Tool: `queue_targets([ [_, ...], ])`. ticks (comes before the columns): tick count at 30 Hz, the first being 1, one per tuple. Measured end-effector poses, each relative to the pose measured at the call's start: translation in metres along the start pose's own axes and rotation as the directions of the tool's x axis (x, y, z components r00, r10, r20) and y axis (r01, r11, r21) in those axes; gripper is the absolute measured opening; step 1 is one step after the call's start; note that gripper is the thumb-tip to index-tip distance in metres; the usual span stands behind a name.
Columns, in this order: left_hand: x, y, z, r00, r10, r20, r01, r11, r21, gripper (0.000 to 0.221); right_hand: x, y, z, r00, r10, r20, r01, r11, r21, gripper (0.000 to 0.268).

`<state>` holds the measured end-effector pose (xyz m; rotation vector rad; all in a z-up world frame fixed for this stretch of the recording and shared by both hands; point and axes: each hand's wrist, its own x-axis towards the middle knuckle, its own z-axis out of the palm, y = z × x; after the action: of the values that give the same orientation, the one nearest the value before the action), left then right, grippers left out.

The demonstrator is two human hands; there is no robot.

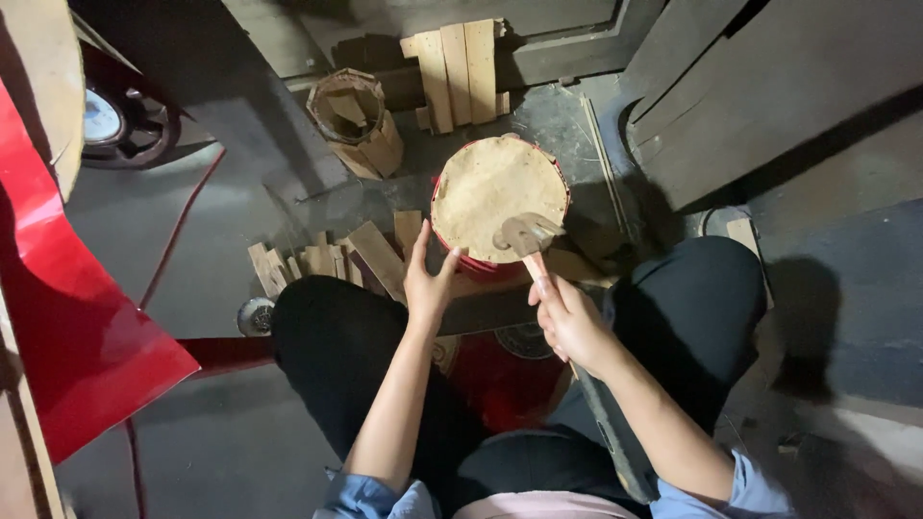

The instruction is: Hammering the rim of a drum to secure the skin or adjust tension.

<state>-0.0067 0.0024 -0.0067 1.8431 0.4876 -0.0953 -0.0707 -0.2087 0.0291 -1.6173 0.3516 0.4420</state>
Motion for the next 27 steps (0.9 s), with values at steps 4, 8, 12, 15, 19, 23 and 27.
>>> queue_targets([
  [4, 0.018, -0.033, -0.001, 0.99, 0.023, -0.137, -0.039, 0.993, -0.116, 0.058, 0.006, -0.024, 0.013, 0.99, -0.127, 0.067, 0.13, 0.991, -0.03, 0.042],
  [8, 0.009, -0.015, -0.009, 0.968, -0.068, -0.24, 0.019, 0.98, -0.2, 0.049, 0.03, -0.021, 0.036, 0.985, -0.144, 0.093, 0.15, 0.986, -0.065, 0.046],
  [12, 0.013, -0.015, -0.01, 0.935, -0.252, -0.249, 0.168, 0.934, -0.316, 0.049, 0.044, -0.012, 0.053, 0.987, -0.105, 0.125, 0.124, 0.98, -0.156, 0.045],
  [15, 0.018, -0.016, -0.012, 0.924, -0.262, -0.279, 0.161, 0.927, -0.339, 0.05, 0.042, -0.021, 0.055, 0.987, -0.076, 0.14, 0.107, 0.967, -0.23, 0.045],
  [19, 0.014, -0.017, -0.007, 0.922, -0.249, -0.296, 0.144, 0.931, -0.336, 0.048, 0.041, -0.027, 0.056, 0.987, -0.086, 0.133, 0.118, 0.958, -0.26, 0.046],
  [23, 0.017, -0.027, -0.004, 0.926, -0.239, -0.293, 0.138, 0.935, -0.327, 0.046, 0.068, -0.002, 0.057, 0.981, -0.13, 0.145, 0.174, 0.918, -0.356, 0.045],
  [27, 0.023, -0.027, -0.004, 0.929, -0.261, -0.263, 0.172, 0.932, -0.32, 0.048, 0.046, -0.035, 0.058, 0.988, -0.036, 0.147, 0.092, 0.914, -0.395, 0.048],
])
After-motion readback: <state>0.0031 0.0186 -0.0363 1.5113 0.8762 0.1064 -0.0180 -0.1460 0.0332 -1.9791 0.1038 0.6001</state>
